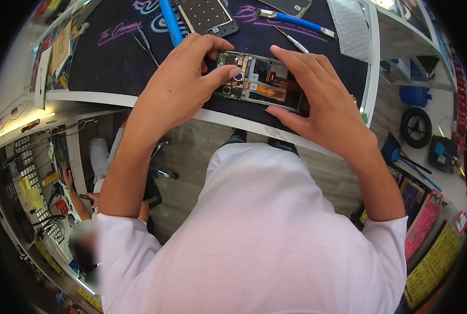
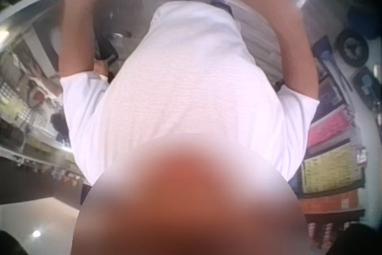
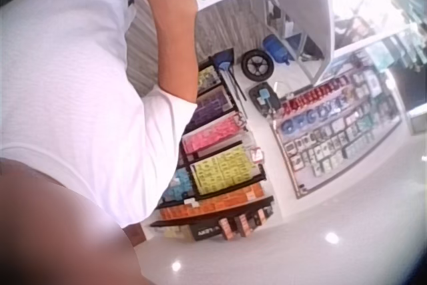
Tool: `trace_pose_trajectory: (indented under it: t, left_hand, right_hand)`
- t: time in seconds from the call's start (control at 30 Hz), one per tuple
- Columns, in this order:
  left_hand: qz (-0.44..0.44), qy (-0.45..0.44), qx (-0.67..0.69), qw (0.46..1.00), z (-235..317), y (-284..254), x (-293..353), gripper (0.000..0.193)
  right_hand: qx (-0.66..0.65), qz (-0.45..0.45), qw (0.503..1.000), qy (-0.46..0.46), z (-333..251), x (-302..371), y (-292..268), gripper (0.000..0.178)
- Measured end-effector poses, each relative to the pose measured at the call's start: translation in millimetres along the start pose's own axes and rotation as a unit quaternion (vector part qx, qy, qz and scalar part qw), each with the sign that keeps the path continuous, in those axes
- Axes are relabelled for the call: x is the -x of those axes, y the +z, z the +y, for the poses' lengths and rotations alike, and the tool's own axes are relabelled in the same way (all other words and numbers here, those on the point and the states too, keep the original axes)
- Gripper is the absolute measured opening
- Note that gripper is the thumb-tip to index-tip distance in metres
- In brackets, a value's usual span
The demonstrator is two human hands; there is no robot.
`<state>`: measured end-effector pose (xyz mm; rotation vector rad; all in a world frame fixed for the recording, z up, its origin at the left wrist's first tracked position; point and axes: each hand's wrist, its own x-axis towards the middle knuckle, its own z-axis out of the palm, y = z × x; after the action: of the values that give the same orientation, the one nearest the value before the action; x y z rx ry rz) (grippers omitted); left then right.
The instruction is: The person removes the battery from a disassembled smartphone, then reconnects several internal ribbon cables to the motherboard. The person places the battery back into the phone chassis and secures it.
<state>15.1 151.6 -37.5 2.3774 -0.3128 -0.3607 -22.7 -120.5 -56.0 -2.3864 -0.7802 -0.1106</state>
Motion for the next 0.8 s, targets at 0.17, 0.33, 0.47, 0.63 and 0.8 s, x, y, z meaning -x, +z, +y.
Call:
trace_pose_trajectory:
  t: [0.17,0.33,0.47,0.63,0.8]
  left_hand:
    - [0.064,0.031,-0.051,0.996,-4.6,10.6,4.9,0.046]
    - [0.144,0.098,-0.052,0.983,-12.5,21.8,8.5,0.043]
    - [0.166,0.264,-0.111,0.944,-25.7,24.8,2.7,0.034]
    - [0.131,0.331,-0.147,0.923,-38.0,28.8,5.0,0.028]
    - [0.087,0.365,-0.204,0.904,-45.8,18.7,12.4,0.037]
  right_hand:
    - [0.01,-0.01,1.0,0.008,-0.4,5.7,-3.3,0.096]
    - [-0.001,-0.01,1.0,-0.001,3.5,5.7,-2.9,0.096]
    - [-0.001,-0.009,1.0,0.001,3.4,6.0,-2.3,0.093]
    - [0.006,-0.005,1.0,-0.003,4.2,6.8,-1.8,0.094]
    - [0.012,-0.014,1.0,0.006,7.3,8.3,-0.8,0.1]
